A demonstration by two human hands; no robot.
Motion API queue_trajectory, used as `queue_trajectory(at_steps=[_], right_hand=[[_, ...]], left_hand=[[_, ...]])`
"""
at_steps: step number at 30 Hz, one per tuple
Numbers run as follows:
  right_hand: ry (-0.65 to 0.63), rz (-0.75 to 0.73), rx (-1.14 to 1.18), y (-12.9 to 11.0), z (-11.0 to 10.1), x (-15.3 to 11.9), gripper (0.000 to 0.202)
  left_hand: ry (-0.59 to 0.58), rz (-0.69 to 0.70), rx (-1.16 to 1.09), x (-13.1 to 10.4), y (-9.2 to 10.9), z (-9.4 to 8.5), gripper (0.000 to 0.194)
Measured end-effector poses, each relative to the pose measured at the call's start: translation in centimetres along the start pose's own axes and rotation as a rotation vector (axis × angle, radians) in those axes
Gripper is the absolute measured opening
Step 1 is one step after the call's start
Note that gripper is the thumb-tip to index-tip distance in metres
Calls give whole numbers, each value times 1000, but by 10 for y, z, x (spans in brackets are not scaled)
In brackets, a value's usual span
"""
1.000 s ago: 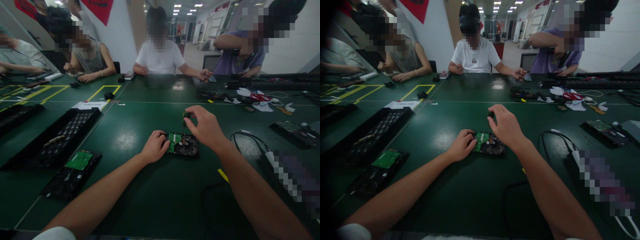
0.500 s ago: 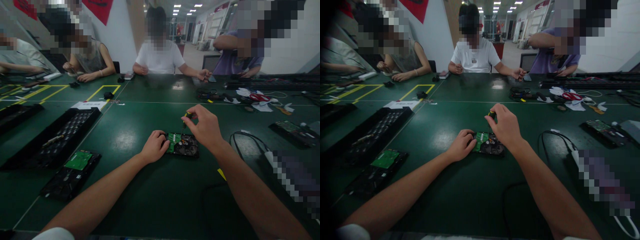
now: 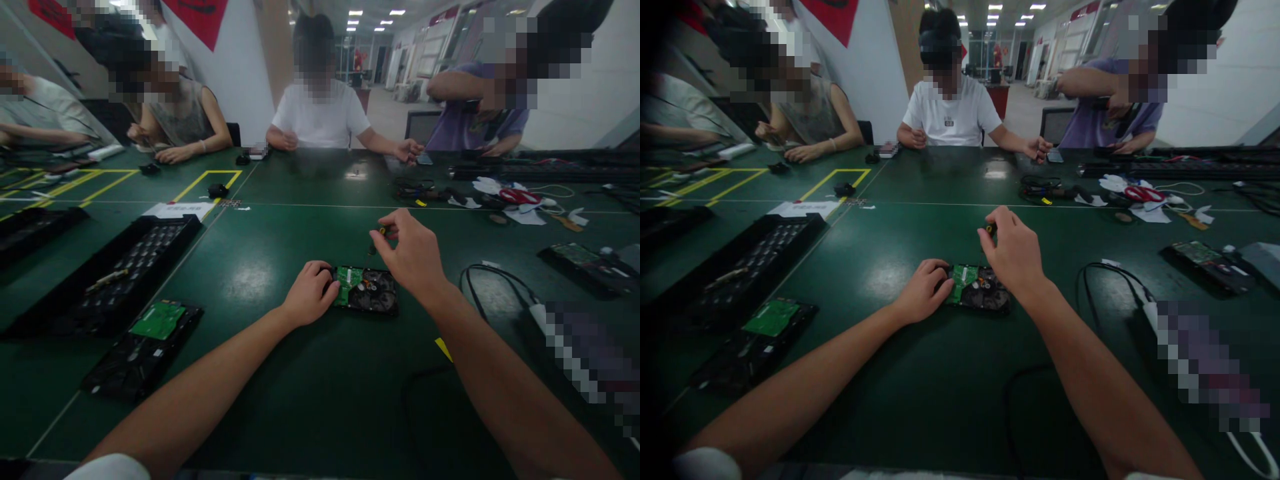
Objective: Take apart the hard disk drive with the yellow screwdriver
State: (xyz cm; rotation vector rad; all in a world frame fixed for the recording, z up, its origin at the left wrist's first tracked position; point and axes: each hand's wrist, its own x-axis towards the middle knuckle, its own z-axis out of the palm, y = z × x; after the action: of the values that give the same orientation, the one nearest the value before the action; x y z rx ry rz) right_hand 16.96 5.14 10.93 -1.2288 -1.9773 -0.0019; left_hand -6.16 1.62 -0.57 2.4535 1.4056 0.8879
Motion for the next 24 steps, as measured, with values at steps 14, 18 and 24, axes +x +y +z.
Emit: queue_trajectory(at_steps=[14, 18, 24], right_hand=[[-4, 3, 30, 2, -3, 1, 19], [-21, -43, -1, 1, -4, 1, 18], [-12, -80, -19, 0, -5, 1, 15]], left_hand=[[0, -2, 4, 1, 0, 0, 25], [6, 2, -3, 0, 0, 1, 24], [3, -3, -11, 1, 0, 0, 24]])
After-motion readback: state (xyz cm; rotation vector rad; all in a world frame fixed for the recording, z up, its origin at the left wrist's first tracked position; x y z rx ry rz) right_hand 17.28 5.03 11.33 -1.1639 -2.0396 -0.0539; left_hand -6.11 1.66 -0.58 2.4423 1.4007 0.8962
